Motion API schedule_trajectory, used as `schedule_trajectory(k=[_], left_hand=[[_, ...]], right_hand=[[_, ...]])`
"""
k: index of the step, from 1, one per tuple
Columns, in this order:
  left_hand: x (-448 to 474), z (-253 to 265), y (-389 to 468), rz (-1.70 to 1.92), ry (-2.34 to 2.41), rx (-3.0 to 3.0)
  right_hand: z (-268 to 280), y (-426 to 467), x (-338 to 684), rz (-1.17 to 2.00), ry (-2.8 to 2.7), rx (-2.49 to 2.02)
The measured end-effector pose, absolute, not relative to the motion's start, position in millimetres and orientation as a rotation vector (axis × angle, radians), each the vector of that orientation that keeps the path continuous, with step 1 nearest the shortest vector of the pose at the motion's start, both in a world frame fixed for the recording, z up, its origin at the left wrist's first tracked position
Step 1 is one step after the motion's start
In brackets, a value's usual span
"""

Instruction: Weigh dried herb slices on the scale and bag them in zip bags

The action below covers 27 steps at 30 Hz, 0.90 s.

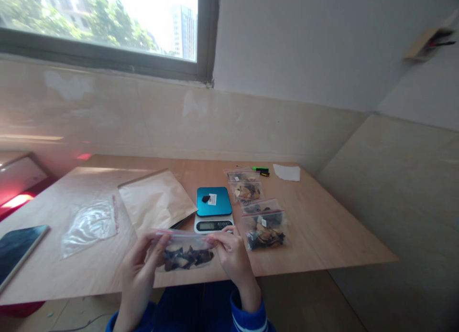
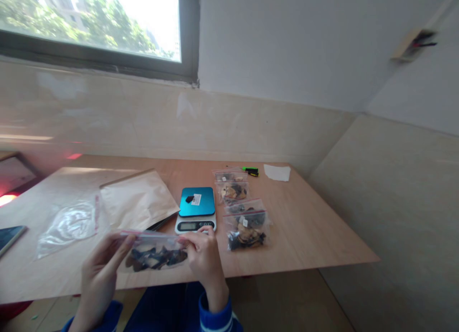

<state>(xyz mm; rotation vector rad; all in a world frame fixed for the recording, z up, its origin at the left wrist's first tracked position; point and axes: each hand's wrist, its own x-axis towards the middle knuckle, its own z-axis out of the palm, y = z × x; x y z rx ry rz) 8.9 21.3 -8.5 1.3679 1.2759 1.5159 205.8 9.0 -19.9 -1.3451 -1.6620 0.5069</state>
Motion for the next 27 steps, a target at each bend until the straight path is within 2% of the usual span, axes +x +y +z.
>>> schedule_trajectory(k=[14,20,27], left_hand=[[-1,-12,23,1.637,1.323,1.219],[0,-13,20,1.671,1.352,1.278],[-16,-9,29,1.372,1.44,1.453]], right_hand=[[-10,3,215,0.701,-1.557,-1.288],[-4,-2,217,0.822,-1.381,-1.09],[-7,-16,276,0.5,-1.032,-1.35]])
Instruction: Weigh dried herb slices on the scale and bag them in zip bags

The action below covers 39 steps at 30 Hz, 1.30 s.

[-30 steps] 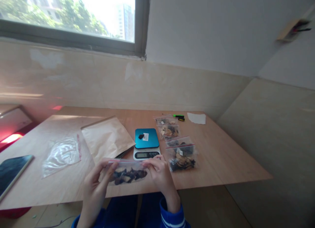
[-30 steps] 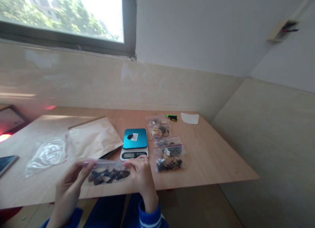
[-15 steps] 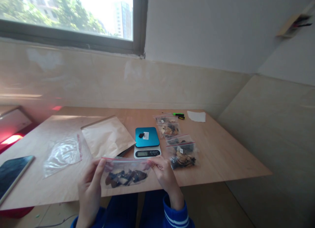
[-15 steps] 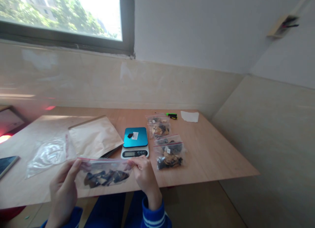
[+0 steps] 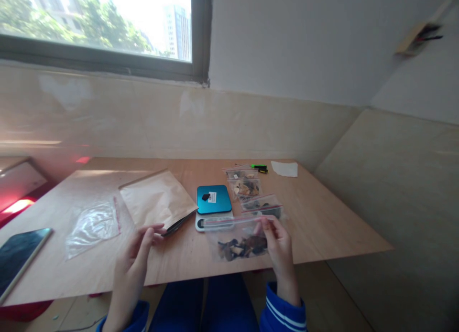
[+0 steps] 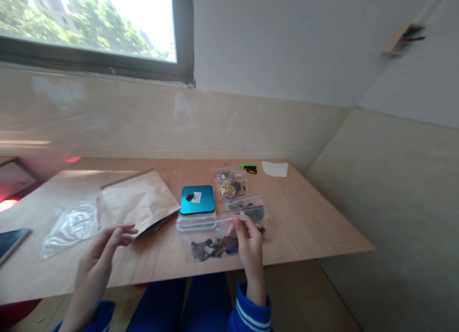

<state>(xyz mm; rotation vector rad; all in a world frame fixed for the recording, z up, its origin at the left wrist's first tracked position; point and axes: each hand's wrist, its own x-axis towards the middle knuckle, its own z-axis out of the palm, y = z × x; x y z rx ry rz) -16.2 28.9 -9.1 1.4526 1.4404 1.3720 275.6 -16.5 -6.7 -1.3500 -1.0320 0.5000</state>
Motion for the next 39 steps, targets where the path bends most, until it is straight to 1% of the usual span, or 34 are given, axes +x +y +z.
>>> schedule_trajectory(k=[5,9,12,15,17,19,23,26,30,34,39], left_hand=[[-43,-12,39,1.391,1.55,1.376],[-59,-11,42,1.421,1.613,1.387],[-68,-16,44,1.419,1.717,1.409],[-75,-28,50,1.337,1.833,1.49],[-79,-37,54,1.292,1.836,1.564],[-81,-46,59,1.272,1.802,1.675],[-74,-63,66,1.247,1.701,1.965],[-57,-77,69,1.198,1.653,2.123],[-35,-91,72,1.134,1.716,2.246],[-30,-96,73,1.164,1.676,2.196],[-39,-93,68,1.215,1.679,2.09]], right_hand=[[-30,-35,336,0.229,-0.881,-1.63],[-53,-46,366,-0.049,-0.748,-1.793],[-66,-41,369,-0.242,-0.722,-1.905],[-74,-29,356,-0.457,-0.725,-2.019],[-77,-23,347,-0.519,-0.684,-2.135],[-79,-21,342,-0.452,-0.647,-2.268],[-80,-31,345,-0.154,-0.693,-2.478],[-84,-39,349,0.057,-0.84,-2.479],[-95,-38,342,0.213,-0.957,-2.413],[-102,-20,324,0.225,-0.893,-2.429],[-103,6,306,0.026,-0.837,-2.339]])
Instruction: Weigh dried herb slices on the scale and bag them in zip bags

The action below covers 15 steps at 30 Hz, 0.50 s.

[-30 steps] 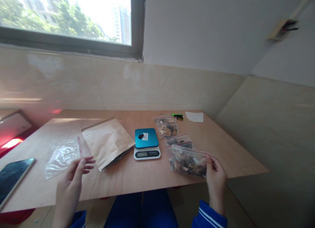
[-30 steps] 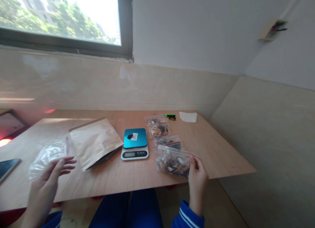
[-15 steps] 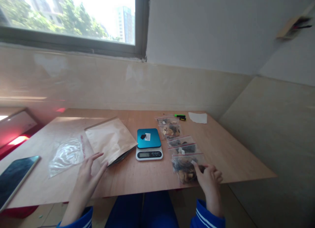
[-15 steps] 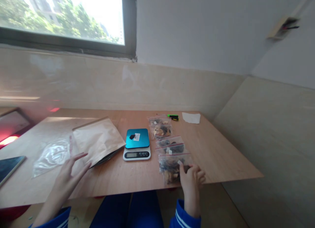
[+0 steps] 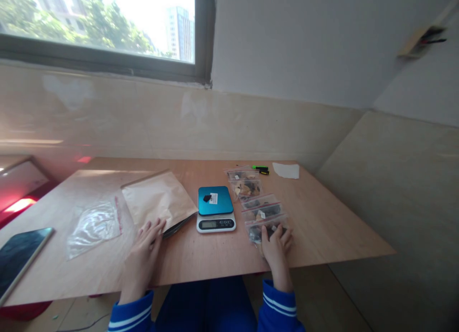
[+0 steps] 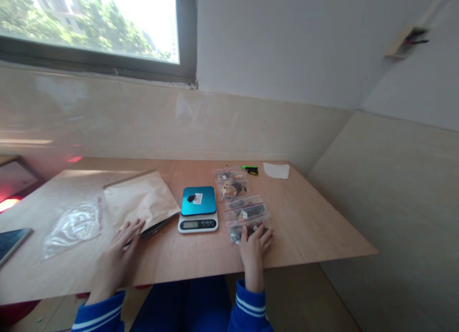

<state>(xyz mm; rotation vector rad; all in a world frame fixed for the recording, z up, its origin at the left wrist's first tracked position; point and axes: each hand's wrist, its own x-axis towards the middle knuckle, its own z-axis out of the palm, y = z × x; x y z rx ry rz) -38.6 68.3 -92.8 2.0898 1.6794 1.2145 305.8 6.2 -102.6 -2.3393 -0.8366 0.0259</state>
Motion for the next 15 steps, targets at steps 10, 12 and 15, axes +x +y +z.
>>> schedule_trajectory(k=[10,12,15], left_hand=[[-45,-33,35,1.574,1.923,2.117],[-39,-16,25,1.64,1.919,2.103],[-30,2,12,1.654,1.907,2.077]], right_hand=[[-51,8,273,-0.078,-0.961,-1.96],[-18,1,246,0.138,-1.231,-1.636],[21,-12,195,0.567,-1.637,-1.273]])
